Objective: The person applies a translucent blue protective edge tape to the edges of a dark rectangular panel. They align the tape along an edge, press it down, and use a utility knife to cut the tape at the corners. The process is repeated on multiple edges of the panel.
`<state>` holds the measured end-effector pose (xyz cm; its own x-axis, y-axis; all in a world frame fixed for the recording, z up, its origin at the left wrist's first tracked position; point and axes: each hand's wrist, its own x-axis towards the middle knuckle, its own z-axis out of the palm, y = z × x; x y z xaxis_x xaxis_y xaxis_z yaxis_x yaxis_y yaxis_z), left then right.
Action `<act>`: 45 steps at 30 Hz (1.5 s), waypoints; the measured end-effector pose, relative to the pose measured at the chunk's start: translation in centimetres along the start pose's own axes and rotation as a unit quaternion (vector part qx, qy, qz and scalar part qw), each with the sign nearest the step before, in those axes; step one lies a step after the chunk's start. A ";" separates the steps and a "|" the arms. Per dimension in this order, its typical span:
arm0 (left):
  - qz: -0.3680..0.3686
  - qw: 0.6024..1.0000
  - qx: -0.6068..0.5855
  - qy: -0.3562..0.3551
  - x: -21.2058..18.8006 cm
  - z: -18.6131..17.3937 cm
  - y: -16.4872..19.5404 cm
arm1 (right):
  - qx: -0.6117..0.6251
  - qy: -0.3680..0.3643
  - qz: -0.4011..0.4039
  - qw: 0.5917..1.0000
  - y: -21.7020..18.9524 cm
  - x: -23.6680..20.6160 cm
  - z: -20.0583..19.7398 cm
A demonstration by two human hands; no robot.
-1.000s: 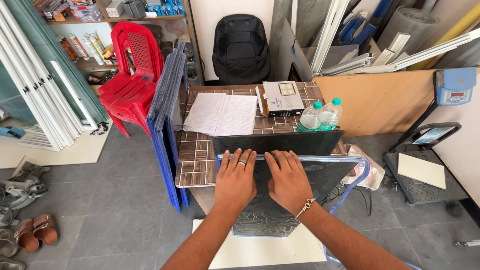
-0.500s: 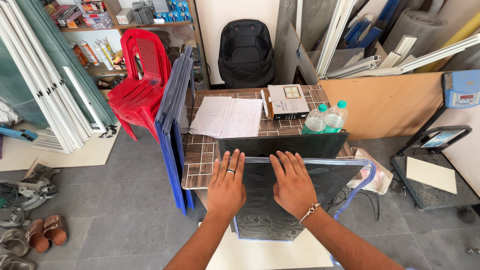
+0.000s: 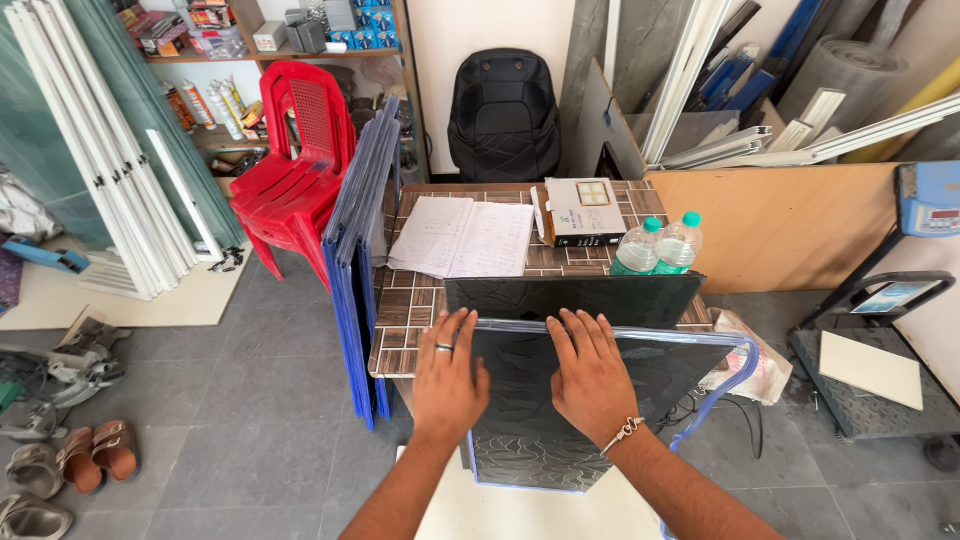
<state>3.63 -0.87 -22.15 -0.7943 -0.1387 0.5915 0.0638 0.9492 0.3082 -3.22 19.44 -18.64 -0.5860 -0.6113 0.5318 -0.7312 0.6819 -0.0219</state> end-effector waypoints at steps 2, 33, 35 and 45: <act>-0.002 1.000 0.013 -0.004 0.1 -0.6 -0.2 | -0.007 0.002 -0.003 1.000 -0.1 0.2 0.0; 0.057 0.968 0.238 -0.050 0.5 -0.1 -0.3 | -0.028 0.000 -0.057 0.998 0.0 0.5 0.7; 0.046 0.967 0.244 -0.055 0.3 0.1 -0.2 | -0.032 -0.027 -0.039 0.998 2.5 -0.9 -0.3; -0.012 0.965 0.246 -0.095 1.9 0.1 1.1 | -0.113 -0.004 0.023 0.993 16.0 -7.6 -4.8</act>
<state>2.17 -0.01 -20.77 -0.8914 -0.1521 0.4270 -0.2126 0.9722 -0.0976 -8.78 36.93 -18.96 -0.6210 -0.5798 0.5275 -0.6069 0.7815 0.1445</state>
